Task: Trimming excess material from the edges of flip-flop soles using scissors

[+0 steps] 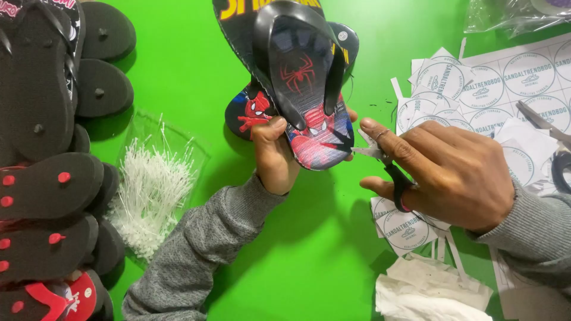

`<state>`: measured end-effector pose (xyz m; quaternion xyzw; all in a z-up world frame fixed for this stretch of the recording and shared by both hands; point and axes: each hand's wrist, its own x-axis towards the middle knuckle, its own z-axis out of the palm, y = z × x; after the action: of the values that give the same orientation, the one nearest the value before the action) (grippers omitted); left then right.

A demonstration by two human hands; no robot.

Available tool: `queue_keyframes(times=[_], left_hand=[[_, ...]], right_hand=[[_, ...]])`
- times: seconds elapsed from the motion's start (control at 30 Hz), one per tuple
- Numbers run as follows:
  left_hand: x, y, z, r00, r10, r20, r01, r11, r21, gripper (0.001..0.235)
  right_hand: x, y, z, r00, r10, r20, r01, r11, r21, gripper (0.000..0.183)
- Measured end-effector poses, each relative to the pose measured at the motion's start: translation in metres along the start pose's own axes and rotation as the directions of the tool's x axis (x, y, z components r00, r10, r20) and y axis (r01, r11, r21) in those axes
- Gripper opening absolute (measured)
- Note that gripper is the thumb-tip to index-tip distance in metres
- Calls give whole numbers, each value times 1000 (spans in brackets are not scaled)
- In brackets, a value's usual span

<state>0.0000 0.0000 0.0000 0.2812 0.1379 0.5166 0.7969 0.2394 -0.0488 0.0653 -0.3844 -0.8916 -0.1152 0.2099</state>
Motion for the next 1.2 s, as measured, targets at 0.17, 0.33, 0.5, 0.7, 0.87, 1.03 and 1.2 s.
queue_keyframes(times=[0.17, 0.33, 0.5, 0.7, 0.87, 1.03, 1.2], left_hand=[[0, 8, 16, 985, -60, -161, 79, 990, 116, 72], [0, 9, 17, 979, -163, -126, 187, 960, 211, 78], [1, 5, 25, 972, -38, -233, 196, 680, 707, 33], [-2, 3, 35, 991, -134, 11, 98, 780, 618, 61], [-4, 13, 49, 950, -303, 73, 211, 798, 565, 87], [-4, 8, 45, 975, -214, 57, 112, 701, 704, 98], [-3, 14, 48, 954, -263, 141, 113, 756, 645, 65]], right_hand=[[-2, 0, 3, 1000, 8, -11, -7, 1000, 25, 64], [-8, 4, 8, 992, 113, -55, -98, 970, 222, 81], [13, 4, -8, 814, 510, 277, -508, 395, 766, 58], [9, 13, 0, 664, 654, 363, -519, 53, 853, 56], [17, 17, -7, 621, 696, 361, -549, 56, 834, 45], [17, 16, -7, 647, 670, 363, -542, 69, 838, 40], [17, 17, -6, 601, 695, 394, -542, -7, 840, 35]])
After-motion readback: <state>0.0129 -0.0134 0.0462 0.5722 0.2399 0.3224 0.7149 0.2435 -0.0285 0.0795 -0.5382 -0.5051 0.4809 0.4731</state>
